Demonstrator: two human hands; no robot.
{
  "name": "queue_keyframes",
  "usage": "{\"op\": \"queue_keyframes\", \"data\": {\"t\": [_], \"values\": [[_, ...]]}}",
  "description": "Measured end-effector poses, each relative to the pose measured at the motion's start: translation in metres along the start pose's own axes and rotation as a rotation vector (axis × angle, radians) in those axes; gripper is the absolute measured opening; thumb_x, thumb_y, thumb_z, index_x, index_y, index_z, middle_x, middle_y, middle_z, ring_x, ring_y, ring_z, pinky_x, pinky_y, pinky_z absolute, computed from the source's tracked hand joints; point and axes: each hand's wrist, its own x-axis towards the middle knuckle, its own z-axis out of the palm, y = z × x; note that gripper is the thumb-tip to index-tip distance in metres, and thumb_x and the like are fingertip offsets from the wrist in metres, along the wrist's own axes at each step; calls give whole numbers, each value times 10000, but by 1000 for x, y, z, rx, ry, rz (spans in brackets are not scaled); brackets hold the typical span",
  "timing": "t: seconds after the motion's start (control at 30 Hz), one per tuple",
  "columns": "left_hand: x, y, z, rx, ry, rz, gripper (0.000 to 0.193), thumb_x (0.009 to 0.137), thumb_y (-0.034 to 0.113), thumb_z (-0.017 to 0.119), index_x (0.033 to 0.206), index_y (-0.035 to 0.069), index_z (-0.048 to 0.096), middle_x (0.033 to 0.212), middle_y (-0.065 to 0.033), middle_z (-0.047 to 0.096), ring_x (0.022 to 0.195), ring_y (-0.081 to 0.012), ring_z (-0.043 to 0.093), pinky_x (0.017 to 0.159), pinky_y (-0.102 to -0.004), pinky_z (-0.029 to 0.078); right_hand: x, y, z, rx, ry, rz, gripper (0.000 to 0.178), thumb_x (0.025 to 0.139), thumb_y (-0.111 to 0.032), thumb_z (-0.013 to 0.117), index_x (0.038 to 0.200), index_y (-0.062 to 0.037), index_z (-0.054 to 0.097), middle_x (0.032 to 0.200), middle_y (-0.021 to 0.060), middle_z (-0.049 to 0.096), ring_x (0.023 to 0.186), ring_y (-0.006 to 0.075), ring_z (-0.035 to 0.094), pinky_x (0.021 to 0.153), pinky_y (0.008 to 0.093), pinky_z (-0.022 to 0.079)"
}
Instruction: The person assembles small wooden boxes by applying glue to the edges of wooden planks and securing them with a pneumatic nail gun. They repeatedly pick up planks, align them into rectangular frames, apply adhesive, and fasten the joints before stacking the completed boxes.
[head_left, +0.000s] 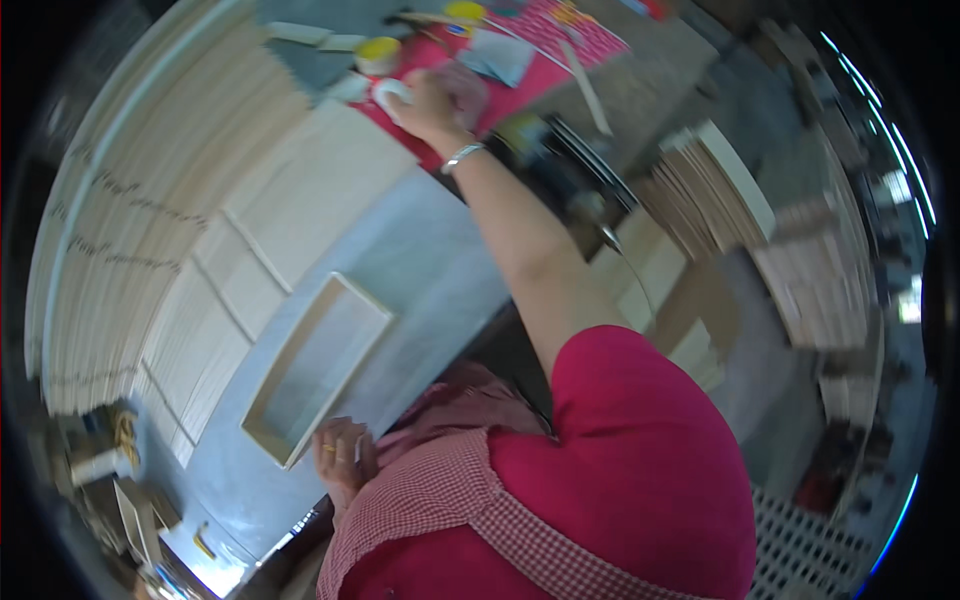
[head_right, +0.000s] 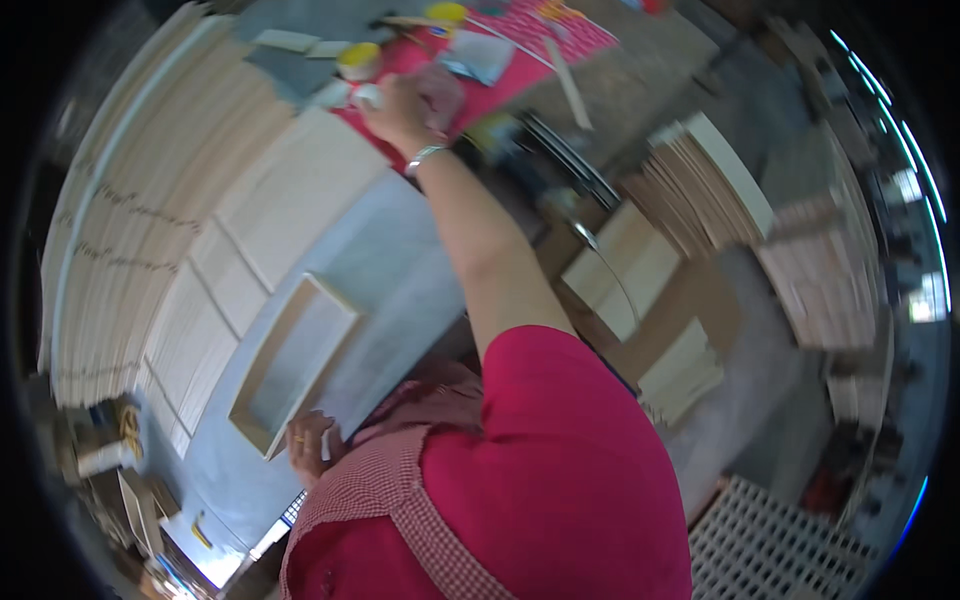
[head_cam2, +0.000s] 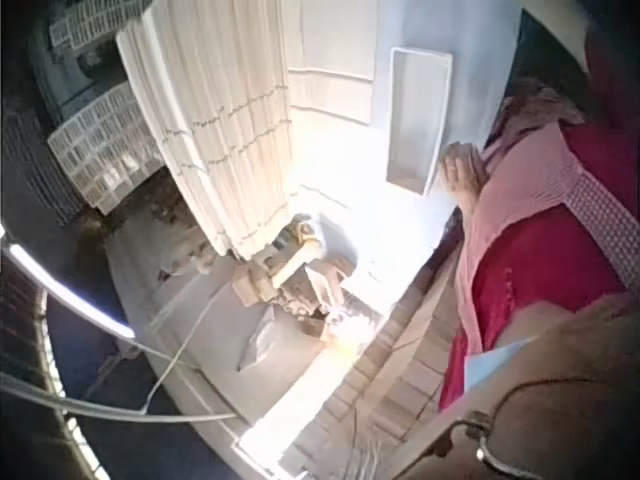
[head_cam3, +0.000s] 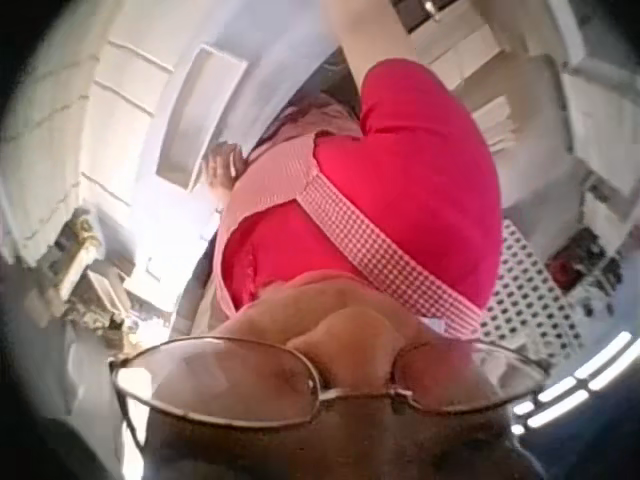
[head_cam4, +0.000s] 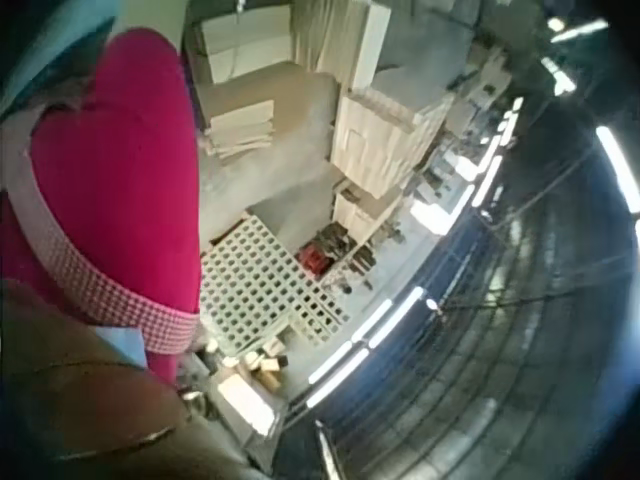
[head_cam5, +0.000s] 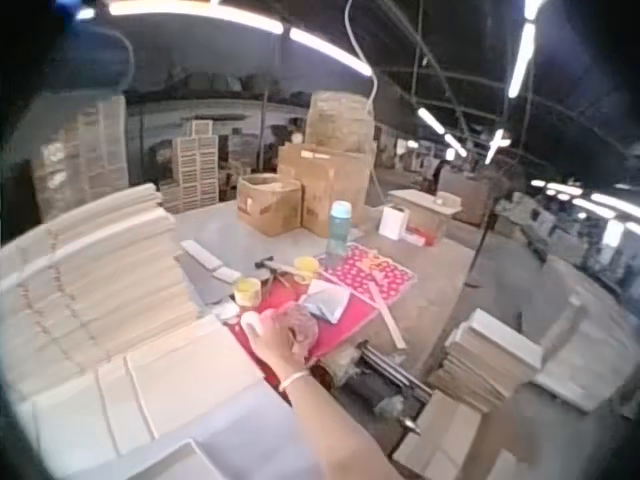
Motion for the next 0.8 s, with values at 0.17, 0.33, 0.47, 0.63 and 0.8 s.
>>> {"op": "queue_keyframes", "data": {"t": [0.17, 0.33, 0.47, 0.63, 0.8], "values": [[-2, 1, -2, -55, -26, -218, 98, 853, -38, 614, 795, 13, 553, 847, -145, 610, 886, -339, 651, 770, -444, 511, -97, -41, -139, 161, 551, -246, 291, 817, -190, 776, 1017, -31, 638, 1022, 189, 662, 964, 389, 644, 862, 465, 506], [-12, -1, -7, -153, 28, -442, 261, 986, 51, 504, 729, 8, 510, 756, -129, 565, 781, -305, 605, 659, -406, 463, -245, 83, -301, -270, 864, 352, 319, 820, -139, 772, 1090, -15, 657, 1061, 160, 669, 957, 314, 651, 852, 420, 527], [-10, 12, -11, -128, -91, -375, 282, 1008, 126, 546, 759, -6, 563, 766, -127, 587, 747, -297, 589, 636, -401, 449, -335, 145, -330, -682, 115, 1255, 846, 762, -527, 819, 1321, 41, 536, 1347, 282, 543, 1313, 413, 508, 1032, 502, 479], [-7, 25, -5, -167, -75, -103, 223, 972, 83, 598, 776, -21, 582, 754, -135, 594, 752, -299, 600, 664, -409, 464, -376, 185, -299, -619, 68, 1447, 1053, 729, -609, 813, 1415, 83, 415, 1426, 290, 471, 1349, 429, 483, 1072, 488, 468], [-8, 36, -3, -175, -50, -222, 194, 950, 46, 611, 774, -30, 576, 768, -150, 602, 762, -316, 602, 691, -423, 474, -390, 196, -308, -590, 171, 1454, 1057, 711, -606, 816, 1400, 102, 443, 1397, 330, 510, 1328, 423, 520, 1080, 490, 462]]}}
